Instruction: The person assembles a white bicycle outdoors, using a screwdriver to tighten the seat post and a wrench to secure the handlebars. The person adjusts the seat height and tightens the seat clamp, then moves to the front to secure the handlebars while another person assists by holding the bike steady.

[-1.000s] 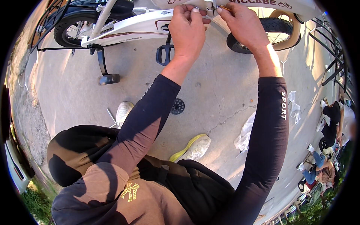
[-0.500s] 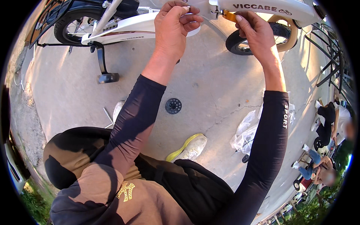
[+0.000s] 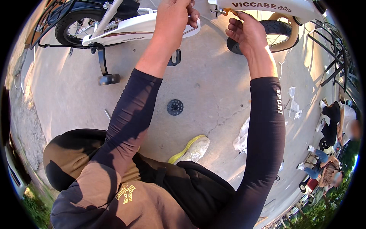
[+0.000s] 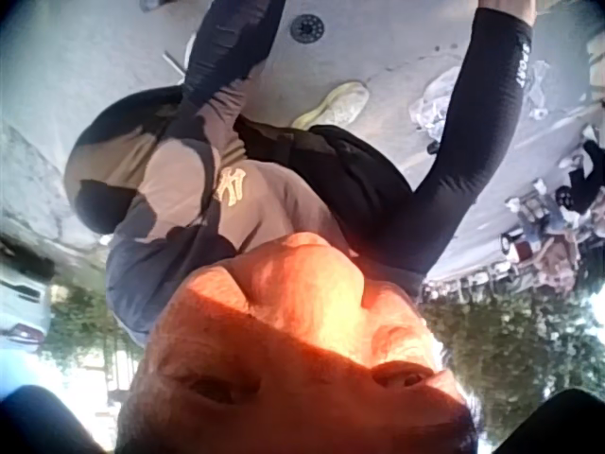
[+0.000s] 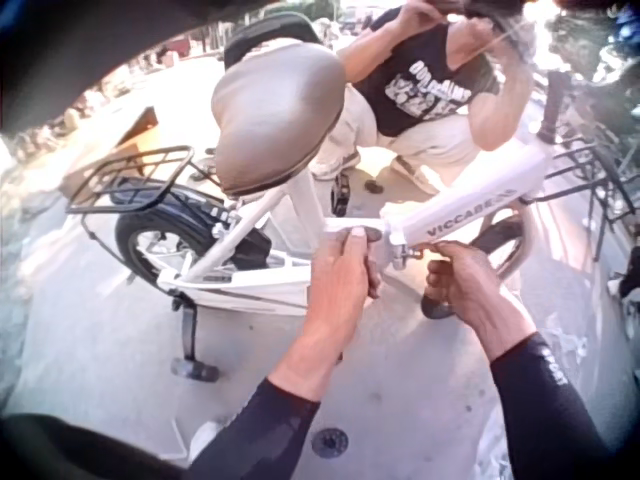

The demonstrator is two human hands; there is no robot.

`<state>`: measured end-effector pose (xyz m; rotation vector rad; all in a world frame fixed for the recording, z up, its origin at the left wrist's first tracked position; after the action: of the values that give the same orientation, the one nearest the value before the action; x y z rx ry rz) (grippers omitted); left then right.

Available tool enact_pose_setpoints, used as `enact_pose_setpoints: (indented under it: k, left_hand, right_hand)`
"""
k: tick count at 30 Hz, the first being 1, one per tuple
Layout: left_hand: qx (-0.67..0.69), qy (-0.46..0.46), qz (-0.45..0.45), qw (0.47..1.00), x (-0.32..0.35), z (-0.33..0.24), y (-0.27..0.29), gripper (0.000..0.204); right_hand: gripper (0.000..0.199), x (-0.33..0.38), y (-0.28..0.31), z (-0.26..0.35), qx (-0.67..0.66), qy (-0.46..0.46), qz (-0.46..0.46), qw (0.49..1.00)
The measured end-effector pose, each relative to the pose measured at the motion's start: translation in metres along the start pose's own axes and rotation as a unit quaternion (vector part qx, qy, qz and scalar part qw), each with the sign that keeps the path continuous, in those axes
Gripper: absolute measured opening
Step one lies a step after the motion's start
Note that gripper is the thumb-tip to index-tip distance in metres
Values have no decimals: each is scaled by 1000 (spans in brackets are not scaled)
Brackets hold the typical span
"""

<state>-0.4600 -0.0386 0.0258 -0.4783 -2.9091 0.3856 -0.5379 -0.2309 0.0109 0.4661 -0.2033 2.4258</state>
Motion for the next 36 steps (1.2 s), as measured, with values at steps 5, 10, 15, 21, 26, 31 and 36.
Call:
enact_pose_setpoints:
  k: [5,10,15,21,26,31,36]
  left_hand:
    - [-262,-357,-34,896,-18,-61,-12,25]
    - [-501,-475,45,722,-36,-75,-42,17]
    - [-624,-437,126,636,-46,-58,-48,11]
    - [-647,-452,216,575,-45,-51,-53,21]
    - [-655,-329,240,636,-37,-65,-57,49]
    - [-673,-303,250,626,-42,-69,-59,67]
    - [-671,-325,225,627,-45,-58,-55,62]
  right_hand:
    - [49,20,-23,4,248,272,-50,928]
    - [37,23,-3,10,547,342,-117,755]
    - [42,16,-12,28,636,324,-33,700]
    - [34,12,-6,5,535,305,-49,786]
    - [19,13,-14,-19,422,379,-172,806]
    - [14,2,-18,-26,375,430,-219,791]
    - [14,-5,-22,-30,385,423,-209,793]
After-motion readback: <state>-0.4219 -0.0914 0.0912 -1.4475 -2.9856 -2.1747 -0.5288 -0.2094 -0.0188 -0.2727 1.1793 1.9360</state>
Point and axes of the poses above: each hand's wrist, its own x-axis away from the middle knuckle, its own y-axis out of the back of the hand, z = x × y, the point moved 7 cm from there along -x, towards the middle knuckle, and after that the axes turned 3 degrees about -x, right-handed, at the moved point
